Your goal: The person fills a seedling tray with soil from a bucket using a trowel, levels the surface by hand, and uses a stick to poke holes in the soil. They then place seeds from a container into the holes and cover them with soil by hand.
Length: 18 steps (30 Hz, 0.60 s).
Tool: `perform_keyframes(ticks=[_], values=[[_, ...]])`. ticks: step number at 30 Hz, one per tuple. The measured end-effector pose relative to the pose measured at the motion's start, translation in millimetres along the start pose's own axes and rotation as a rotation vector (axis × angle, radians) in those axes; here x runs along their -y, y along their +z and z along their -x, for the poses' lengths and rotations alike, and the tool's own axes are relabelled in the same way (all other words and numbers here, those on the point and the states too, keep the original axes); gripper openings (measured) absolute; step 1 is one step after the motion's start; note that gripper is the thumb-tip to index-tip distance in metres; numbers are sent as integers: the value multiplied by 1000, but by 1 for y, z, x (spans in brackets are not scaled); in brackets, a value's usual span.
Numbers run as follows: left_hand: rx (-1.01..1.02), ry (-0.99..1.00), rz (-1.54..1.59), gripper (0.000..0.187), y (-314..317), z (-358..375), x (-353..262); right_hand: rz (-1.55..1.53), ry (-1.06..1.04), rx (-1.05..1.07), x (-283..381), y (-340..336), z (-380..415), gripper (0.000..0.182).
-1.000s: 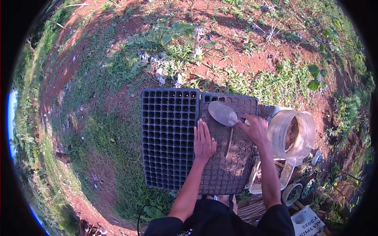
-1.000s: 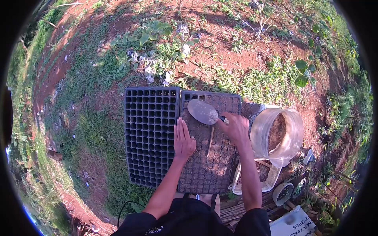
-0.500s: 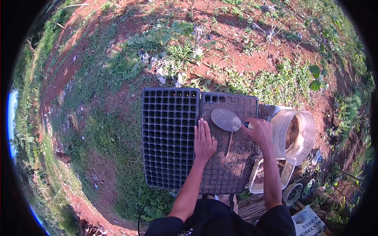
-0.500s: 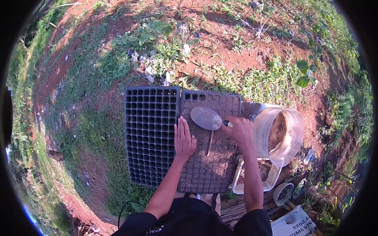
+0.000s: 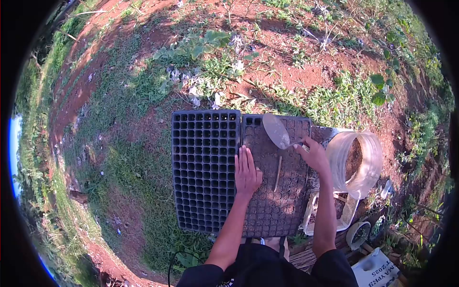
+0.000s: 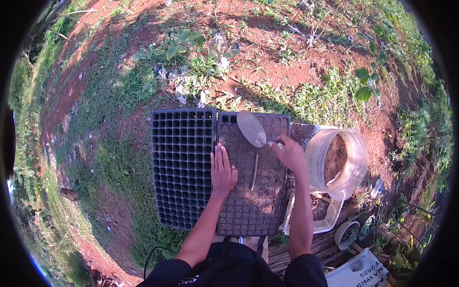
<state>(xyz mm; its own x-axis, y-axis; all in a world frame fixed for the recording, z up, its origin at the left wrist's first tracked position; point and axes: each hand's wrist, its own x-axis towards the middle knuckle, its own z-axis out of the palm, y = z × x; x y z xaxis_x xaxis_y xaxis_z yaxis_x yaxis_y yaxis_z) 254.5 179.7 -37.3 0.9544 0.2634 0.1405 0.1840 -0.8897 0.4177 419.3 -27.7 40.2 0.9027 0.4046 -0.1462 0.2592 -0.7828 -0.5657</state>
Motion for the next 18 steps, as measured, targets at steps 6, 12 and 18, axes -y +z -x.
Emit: perform_keyframes(ticks=[6, 12, 18], values=[[14, -6, 6, 78, 0, 0, 0, -566, 381, 44, 8, 7, 31, 34], [10, -4, -22, 78, 0, 0, -1, -383, 276, -82, 28, 48, 25, 29], [25, -13, 24, 76, -1, 0, -1, -274, 245, -128, 70, 47, 20, 34]])
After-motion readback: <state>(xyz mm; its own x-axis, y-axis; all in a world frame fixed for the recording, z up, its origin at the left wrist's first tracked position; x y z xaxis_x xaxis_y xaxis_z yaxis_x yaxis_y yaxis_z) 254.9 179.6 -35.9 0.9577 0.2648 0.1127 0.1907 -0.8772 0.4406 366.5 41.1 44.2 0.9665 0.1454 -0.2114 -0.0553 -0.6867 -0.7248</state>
